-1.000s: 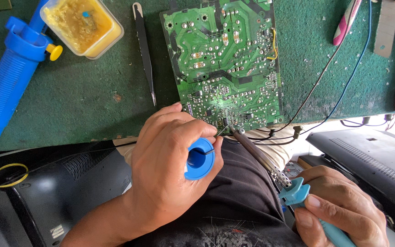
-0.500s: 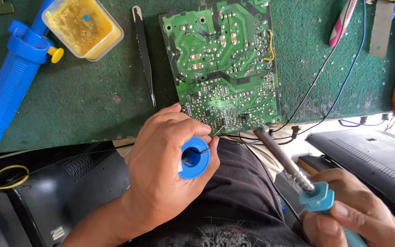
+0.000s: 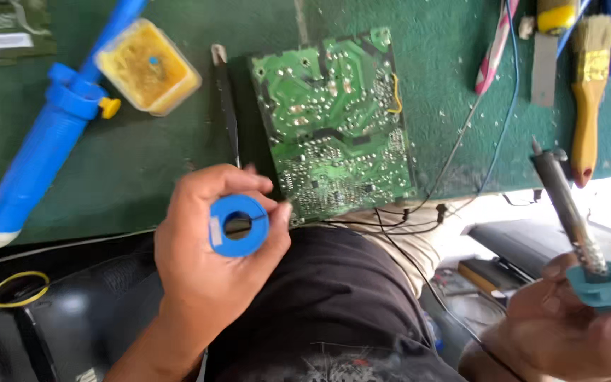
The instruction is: The person sits with a green circuit board on their lap and uses a soldering iron and solder wire to work on the board's components. They repeatedly apply heat and solder to various points, occasionally using tweezers to hold small parts or adjust connections.
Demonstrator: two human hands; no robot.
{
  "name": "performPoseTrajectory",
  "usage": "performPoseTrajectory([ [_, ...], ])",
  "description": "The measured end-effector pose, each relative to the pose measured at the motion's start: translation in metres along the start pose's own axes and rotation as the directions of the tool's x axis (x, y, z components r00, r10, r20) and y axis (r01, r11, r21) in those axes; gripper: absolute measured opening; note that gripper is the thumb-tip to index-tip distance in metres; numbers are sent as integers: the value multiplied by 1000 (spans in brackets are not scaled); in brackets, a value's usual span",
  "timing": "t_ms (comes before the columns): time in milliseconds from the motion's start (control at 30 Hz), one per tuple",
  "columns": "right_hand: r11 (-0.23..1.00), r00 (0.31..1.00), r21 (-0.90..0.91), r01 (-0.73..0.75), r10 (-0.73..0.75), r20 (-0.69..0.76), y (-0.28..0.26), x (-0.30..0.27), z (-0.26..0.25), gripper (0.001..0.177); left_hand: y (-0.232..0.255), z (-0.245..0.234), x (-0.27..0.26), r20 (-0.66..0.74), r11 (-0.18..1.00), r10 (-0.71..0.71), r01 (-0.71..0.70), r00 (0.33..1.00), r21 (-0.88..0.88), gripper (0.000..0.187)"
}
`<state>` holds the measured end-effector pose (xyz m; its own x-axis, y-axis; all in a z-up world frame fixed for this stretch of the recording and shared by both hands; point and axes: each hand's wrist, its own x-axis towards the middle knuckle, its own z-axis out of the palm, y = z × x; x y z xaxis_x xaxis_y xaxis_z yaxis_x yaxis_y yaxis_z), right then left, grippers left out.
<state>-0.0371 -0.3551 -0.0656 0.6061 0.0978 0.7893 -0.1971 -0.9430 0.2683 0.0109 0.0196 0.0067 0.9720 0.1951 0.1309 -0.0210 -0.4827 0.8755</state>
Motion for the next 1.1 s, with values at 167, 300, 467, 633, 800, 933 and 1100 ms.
performPoseTrajectory([
  [167,-263,781,845,-465,327,531,-19,10,0,32,-9,-2,8,-113,994,107,-109,988,-13,36],
  [300,-352,551,484,-801,-119,826,19,10,2,17,-20,-4,9,-153,993,113,-105,982,60,35],
  [467,-647,457,495,-579,245,855,-64,49,-12,9,-24,-7,8,-200,979,149,-115,968,171,29],
  [633,-690,468,532,-490,306,829,-59,45,-6,8,-22,-4,11,-194,998,46,-36,980,53,32],
  [800,-335,636,792,-511,473,610,-66,48,-11,18,-19,-5,9,-98,997,-28,20,995,-80,38],
  [933,-99,850,887,-451,256,461,-74,49,-15,29,-6,-6,0,10,945,-148,145,989,-295,41],
  [1100,-470,428,384,-795,14,904,-89,69,-28,14,-13,1,-11,362,525,-38,327,932,-786,47],
])
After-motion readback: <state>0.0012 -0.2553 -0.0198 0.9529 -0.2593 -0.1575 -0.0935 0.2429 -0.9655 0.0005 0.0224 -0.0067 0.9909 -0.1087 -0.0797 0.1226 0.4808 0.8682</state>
